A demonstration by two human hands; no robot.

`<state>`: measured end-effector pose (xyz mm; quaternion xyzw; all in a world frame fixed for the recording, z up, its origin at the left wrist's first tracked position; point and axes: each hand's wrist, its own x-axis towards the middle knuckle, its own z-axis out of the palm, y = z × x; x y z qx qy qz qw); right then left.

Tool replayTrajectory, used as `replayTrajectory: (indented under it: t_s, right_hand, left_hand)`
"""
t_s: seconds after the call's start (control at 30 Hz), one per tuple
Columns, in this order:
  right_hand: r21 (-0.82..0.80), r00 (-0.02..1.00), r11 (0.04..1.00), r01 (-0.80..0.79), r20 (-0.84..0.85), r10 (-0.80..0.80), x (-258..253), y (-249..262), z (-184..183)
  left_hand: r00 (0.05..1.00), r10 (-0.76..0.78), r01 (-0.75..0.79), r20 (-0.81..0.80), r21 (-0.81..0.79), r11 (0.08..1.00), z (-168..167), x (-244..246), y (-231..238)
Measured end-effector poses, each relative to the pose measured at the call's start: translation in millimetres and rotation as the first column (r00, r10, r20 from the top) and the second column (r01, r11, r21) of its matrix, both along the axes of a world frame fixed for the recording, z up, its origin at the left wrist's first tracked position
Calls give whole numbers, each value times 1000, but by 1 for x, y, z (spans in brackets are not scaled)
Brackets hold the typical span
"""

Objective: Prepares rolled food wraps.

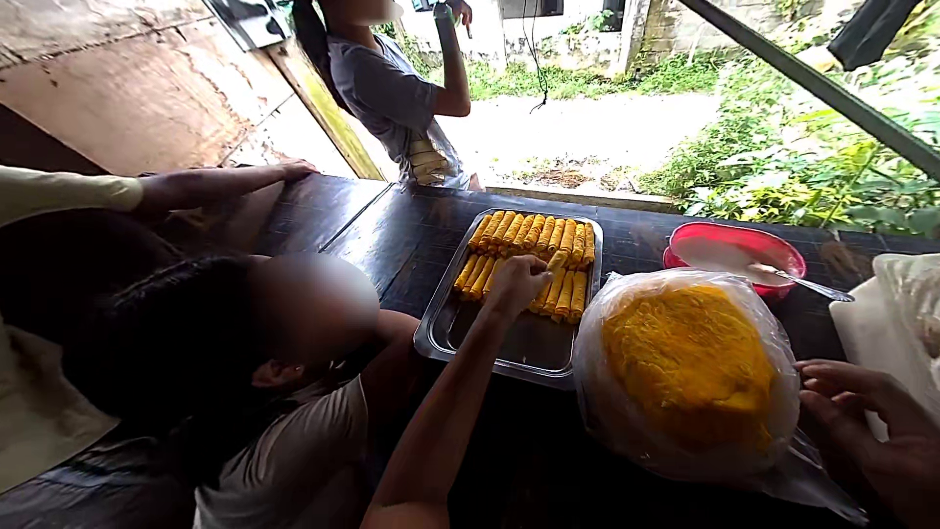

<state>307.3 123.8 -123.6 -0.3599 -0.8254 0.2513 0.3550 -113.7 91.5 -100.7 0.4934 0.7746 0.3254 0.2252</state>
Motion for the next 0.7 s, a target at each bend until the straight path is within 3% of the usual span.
replayTrajectory:
  t_s: [0.13, 0.37, 0.7]
  right_hand:
    - [-4, 1000, 1000, -21, 18, 21, 6, 0, -11]
    - [19, 991, 998, -58, 120, 56, 6, -8, -2]
    - [90, 988, 993, -80, 138, 67, 0, -15, -9]
  left_hand:
    - [998, -32, 39, 61, -135, 990, -23, 10, 17]
    - [990, -75, 42, -121, -254, 966, -16, 36, 35]
    - [996, -49, 37, -75, -146, 989, -27, 38, 33]
